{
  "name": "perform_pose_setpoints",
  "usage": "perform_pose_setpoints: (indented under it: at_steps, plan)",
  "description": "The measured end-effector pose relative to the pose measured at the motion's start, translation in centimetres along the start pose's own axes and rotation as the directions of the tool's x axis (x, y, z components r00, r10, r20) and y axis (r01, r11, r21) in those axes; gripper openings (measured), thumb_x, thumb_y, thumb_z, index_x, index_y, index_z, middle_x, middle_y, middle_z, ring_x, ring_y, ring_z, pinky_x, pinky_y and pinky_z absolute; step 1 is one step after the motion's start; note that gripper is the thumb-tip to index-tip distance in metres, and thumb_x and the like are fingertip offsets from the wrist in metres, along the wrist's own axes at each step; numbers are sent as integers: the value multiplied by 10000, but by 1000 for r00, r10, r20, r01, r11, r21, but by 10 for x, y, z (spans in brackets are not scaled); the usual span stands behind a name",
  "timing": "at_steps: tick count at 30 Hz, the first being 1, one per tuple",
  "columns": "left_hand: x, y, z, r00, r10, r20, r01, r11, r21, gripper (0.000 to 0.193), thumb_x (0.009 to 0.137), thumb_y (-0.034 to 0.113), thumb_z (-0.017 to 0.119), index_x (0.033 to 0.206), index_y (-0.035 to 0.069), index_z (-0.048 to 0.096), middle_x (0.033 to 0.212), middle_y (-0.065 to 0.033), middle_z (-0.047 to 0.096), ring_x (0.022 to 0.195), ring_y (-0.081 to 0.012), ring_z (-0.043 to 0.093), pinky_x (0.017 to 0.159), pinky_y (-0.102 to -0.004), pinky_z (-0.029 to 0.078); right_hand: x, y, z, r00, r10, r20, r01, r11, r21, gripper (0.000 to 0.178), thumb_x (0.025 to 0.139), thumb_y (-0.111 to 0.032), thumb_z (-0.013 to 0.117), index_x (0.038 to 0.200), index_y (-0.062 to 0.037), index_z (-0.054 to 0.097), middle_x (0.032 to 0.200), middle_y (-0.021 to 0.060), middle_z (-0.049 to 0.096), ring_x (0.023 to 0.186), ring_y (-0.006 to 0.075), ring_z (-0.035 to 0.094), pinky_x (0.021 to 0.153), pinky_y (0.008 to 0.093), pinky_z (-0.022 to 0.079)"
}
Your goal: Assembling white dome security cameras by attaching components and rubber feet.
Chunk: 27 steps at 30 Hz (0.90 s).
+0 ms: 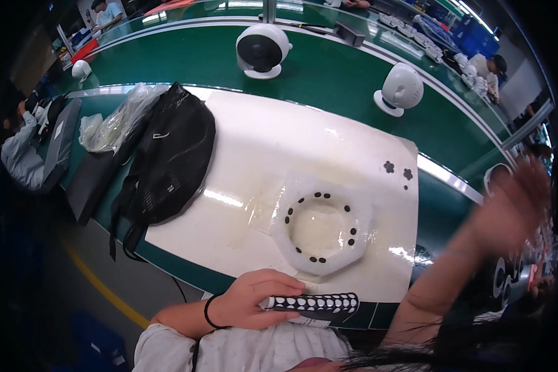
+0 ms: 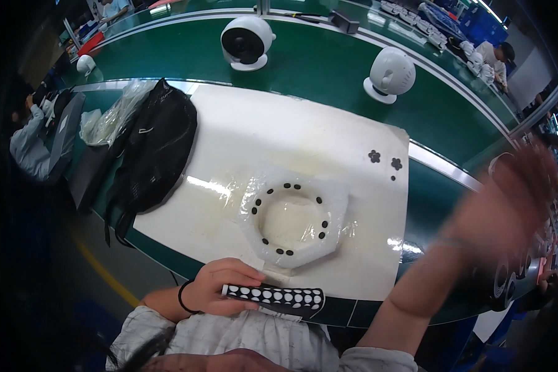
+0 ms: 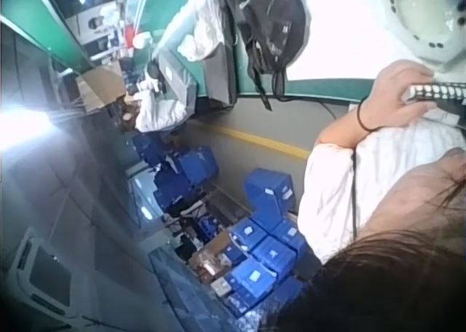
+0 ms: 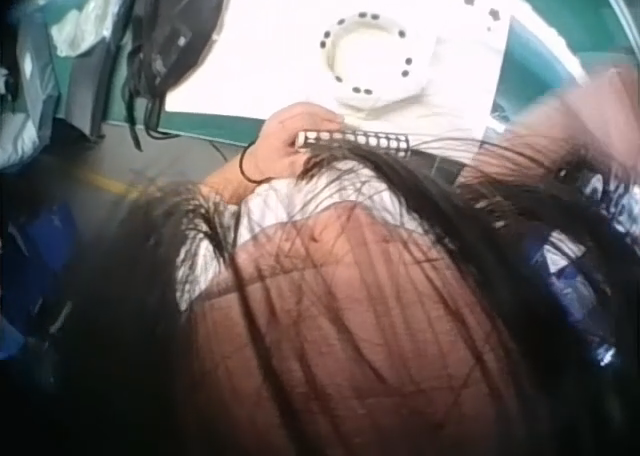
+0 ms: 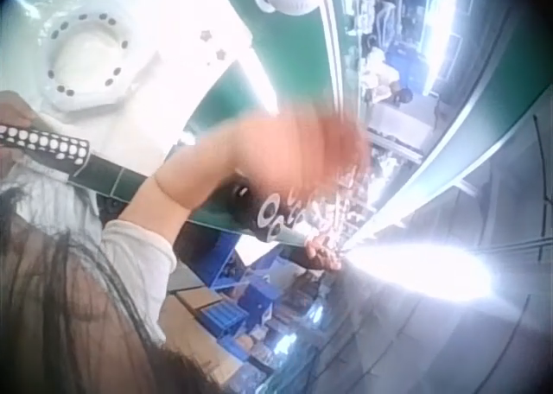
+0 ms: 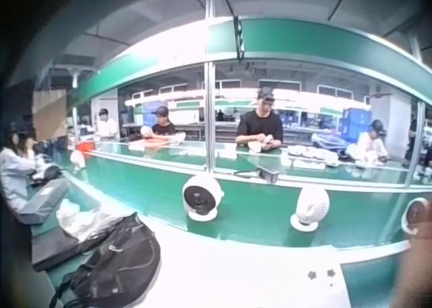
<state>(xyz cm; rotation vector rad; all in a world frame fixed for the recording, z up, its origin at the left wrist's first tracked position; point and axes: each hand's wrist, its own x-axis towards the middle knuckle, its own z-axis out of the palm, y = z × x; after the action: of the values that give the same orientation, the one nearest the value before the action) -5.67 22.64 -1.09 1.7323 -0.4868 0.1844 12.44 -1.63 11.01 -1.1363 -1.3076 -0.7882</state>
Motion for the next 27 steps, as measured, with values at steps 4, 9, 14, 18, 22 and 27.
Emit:
perform_pose_setpoints:
  at_steps: [4, 9, 14, 18, 22, 27]
  plan:
    - [-5, 1, -4, 993, -114, 0, 114, 991, -68, 361, 656, 82, 704, 979, 40, 550, 991, -126, 580, 892, -252, 575, 762, -309, 454, -93, 182, -17, 486, 863, 136, -698, 477, -533, 363, 890, -307, 405, 1094, -34, 530, 1057, 87, 562, 1017, 189, 496, 892, 301, 344]
    - [-4, 0, -2, 989, -149, -7, 148, 985, -85, 361, 670, 105, 700, 990, 39, 544, 982, -110, 585, 884, -239, 575, 766, -302, 449, -101, 229, 3, 360, 930, -74, -325, 50, -944, 555, 856, -493, 342, 1234, -93, 405, 1262, 145, 402, 1207, 272, 325, 999, 384, 209]
    - [-7, 0, -3, 982, -188, -9, 186, 980, -68, 338, 682, 128, 692, 979, 35, 558, 959, -92, 594, 854, -229, 578, 747, -294, 448, -105, 247, 5, 331, 928, -174, -403, -28, -915, 626, 844, -529, 328, 1309, -114, 274, 1354, 127, 270, 1269, 253, 217, 1007, 505, 86]
    - [-5, 1, -1, 984, -179, -5, 179, 984, -2, 337, 687, 143, 691, 976, 31, 560, 954, -92, 589, 847, -226, 579, 743, -290, 448, -113, 249, -4, 313, 926, -210, -437, -55, -898, 623, 838, -532, 341, 1309, -129, 279, 1358, 126, 262, 1274, 250, 207, 1007, 488, 102]
    - [-5, -1, 0, 968, -252, 7, 252, 966, -54, 356, 699, 163, 679, 1004, 25, 556, 955, -102, 586, 870, -234, 569, 778, -295, 432, -113, 244, -7, 390, 864, -317, -338, -185, -923, 565, 814, -467, 450, 1268, -149, 341, 1307, 119, 330, 1239, 239, 260, 979, 463, 174]
    - [-8, 6, 3, 936, -349, -42, 341, 930, -138, 386, 700, 198, 683, 1020, 32, 545, 963, -116, 583, 891, -234, 563, 801, -292, 417, -93, 202, -10, 742, 613, -272, -275, -92, -957, 331, 728, -234, 629, 1032, -142, 533, 1014, 68, 500, 1010, 210, 447, 872, 437, 275]
